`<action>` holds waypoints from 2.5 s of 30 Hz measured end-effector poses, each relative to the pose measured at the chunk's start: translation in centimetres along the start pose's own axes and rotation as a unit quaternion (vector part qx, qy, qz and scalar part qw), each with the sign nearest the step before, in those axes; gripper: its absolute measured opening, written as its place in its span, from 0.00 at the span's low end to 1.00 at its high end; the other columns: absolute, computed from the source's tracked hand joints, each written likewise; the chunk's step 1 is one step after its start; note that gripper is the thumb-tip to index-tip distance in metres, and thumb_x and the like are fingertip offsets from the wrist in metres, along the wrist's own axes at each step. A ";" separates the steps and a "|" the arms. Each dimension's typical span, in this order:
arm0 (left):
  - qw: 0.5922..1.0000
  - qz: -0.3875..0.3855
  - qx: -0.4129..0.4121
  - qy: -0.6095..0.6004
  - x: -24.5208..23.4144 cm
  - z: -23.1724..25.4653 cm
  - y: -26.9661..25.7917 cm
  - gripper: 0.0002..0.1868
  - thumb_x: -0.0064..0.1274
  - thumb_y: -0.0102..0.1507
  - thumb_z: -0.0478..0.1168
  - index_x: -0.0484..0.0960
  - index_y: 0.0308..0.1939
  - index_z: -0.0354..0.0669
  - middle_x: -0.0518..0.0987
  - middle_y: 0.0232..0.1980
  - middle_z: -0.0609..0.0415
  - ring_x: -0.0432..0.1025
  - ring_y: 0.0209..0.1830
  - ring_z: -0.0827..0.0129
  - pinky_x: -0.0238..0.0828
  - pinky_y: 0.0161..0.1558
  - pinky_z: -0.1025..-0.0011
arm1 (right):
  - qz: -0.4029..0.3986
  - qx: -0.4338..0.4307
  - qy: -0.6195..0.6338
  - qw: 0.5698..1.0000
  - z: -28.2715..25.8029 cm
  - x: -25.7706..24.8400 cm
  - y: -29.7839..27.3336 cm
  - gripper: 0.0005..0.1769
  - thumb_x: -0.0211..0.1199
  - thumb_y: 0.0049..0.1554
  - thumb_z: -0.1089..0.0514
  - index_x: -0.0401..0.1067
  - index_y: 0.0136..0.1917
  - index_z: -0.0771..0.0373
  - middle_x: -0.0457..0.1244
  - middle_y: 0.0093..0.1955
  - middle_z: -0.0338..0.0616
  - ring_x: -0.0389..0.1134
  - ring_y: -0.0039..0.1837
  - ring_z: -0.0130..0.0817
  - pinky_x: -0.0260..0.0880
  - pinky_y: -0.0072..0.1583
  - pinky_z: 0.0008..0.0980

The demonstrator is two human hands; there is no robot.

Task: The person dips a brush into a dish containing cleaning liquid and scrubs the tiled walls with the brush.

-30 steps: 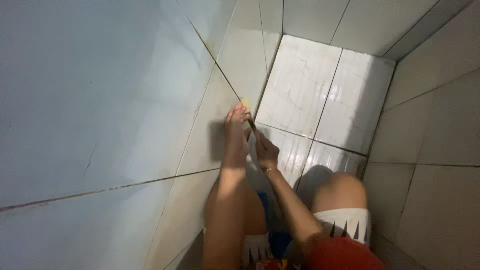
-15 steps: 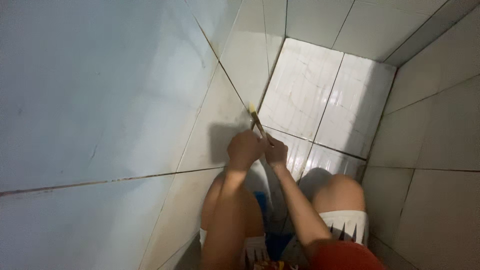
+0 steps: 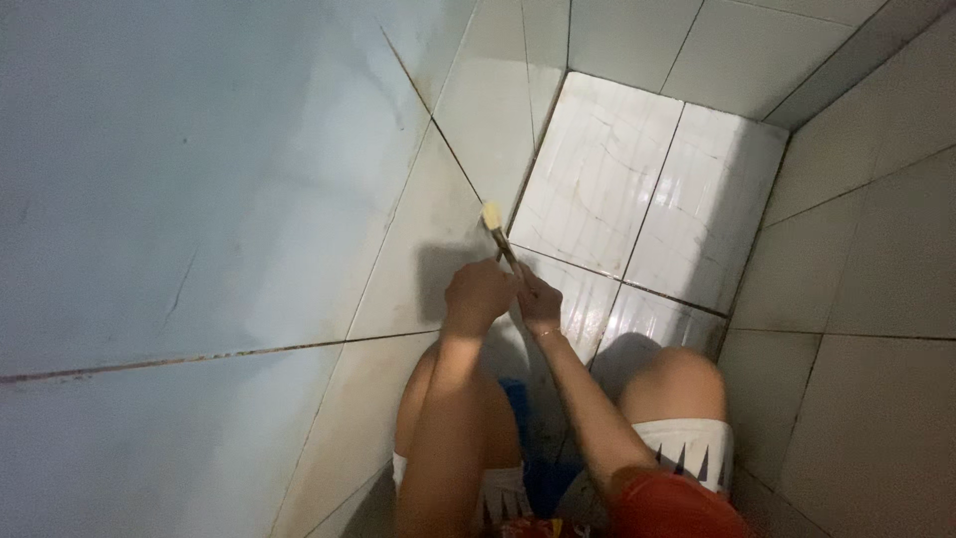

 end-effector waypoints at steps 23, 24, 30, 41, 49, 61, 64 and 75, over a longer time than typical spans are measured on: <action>0.999 0.019 0.021 -0.021 -1.9 0.7 -0.8 0.23 0.45 0.64 0.52 0.83 0.37 0.33 0.82 0.39 0.35 0.79 0.41 0.44 0.75 0.46 0.52 | -0.062 0.158 -0.044 0.984 1.1 1.5 -0.1 0.23 0.53 0.66 0.42 0.74 0.67 0.53 0.72 0.45 0.51 0.73 0.43 0.37 0.72 0.47 0.37; 0.999 0.023 0.018 -0.039 -1.6 0.5 -0.7 0.23 0.43 0.65 0.51 0.82 0.38 0.32 0.82 0.37 0.33 0.80 0.39 0.45 0.77 0.45 0.53 | -0.118 0.218 -0.107 0.963 2.9 2.2 -0.2 0.23 0.50 0.68 0.39 0.76 0.65 0.49 0.72 0.46 0.48 0.73 0.44 0.36 0.72 0.48 0.37; 0.998 0.049 0.044 -0.009 -0.8 -0.2 1.2 0.20 0.46 0.62 0.48 0.85 0.37 0.33 0.81 0.40 0.33 0.78 0.44 0.41 0.75 0.48 0.51 | 0.079 -0.110 -0.098 0.986 1.2 2.1 -0.4 0.26 0.51 0.68 0.40 0.76 0.66 0.57 0.71 0.48 0.57 0.72 0.48 0.49 0.72 0.50 0.43; 0.997 0.058 0.049 -0.017 -0.8 0.1 1.2 0.18 0.47 0.61 0.45 0.84 0.33 0.33 0.82 0.37 0.33 0.78 0.40 0.41 0.75 0.45 0.49 | 0.014 0.113 0.026 0.993 6.2 5.1 3.5 0.30 0.52 0.63 0.33 0.80 0.54 0.59 0.71 0.39 0.50 0.73 0.43 0.41 0.72 0.48 0.41; 0.999 0.010 0.040 0.011 0.3 -0.4 1.6 0.21 0.42 0.64 0.45 0.84 0.32 0.31 0.82 0.34 0.33 0.81 0.36 0.45 0.76 0.44 0.50 | 0.033 0.175 0.087 0.980 7.9 4.8 6.3 0.25 0.53 0.61 0.37 0.79 0.53 0.58 0.69 0.35 0.49 0.69 0.40 0.40 0.68 0.44 0.41; 1.000 0.012 0.024 0.007 -0.1 0.0 0.7 0.20 0.44 0.64 0.47 0.84 0.38 0.32 0.83 0.41 0.33 0.80 0.43 0.44 0.75 0.50 0.50 | 0.042 0.188 0.116 0.974 11.2 5.7 14.4 0.20 0.53 0.62 0.51 0.77 0.39 0.66 0.68 0.33 0.46 0.67 0.34 0.31 0.68 0.38 0.36; 0.998 0.054 0.026 -0.014 -0.9 0.0 1.1 0.19 0.45 0.62 0.46 0.84 0.41 0.34 0.82 0.43 0.35 0.77 0.46 0.41 0.73 0.50 0.49 | -0.059 0.251 -0.014 0.966 12.0 6.2 14.1 0.20 0.53 0.63 0.53 0.79 0.41 0.68 0.67 0.33 0.48 0.67 0.30 0.32 0.68 0.34 0.34; 1.000 0.023 -0.005 -0.018 -0.6 0.7 1.1 0.20 0.46 0.63 0.47 0.86 0.43 0.35 0.81 0.47 0.35 0.75 0.50 0.41 0.73 0.52 0.49 | -0.074 0.260 0.018 0.963 10.1 5.4 15.8 0.16 0.57 0.64 0.50 0.81 0.54 0.60 0.70 0.38 0.48 0.68 0.35 0.34 0.71 0.39 0.38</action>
Point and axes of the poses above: each hand's wrist, its own y-axis towards the middle knuckle, its own x-axis out of the palm, z = x × y, the point moved 10 cm from there along y, towards the middle knuckle
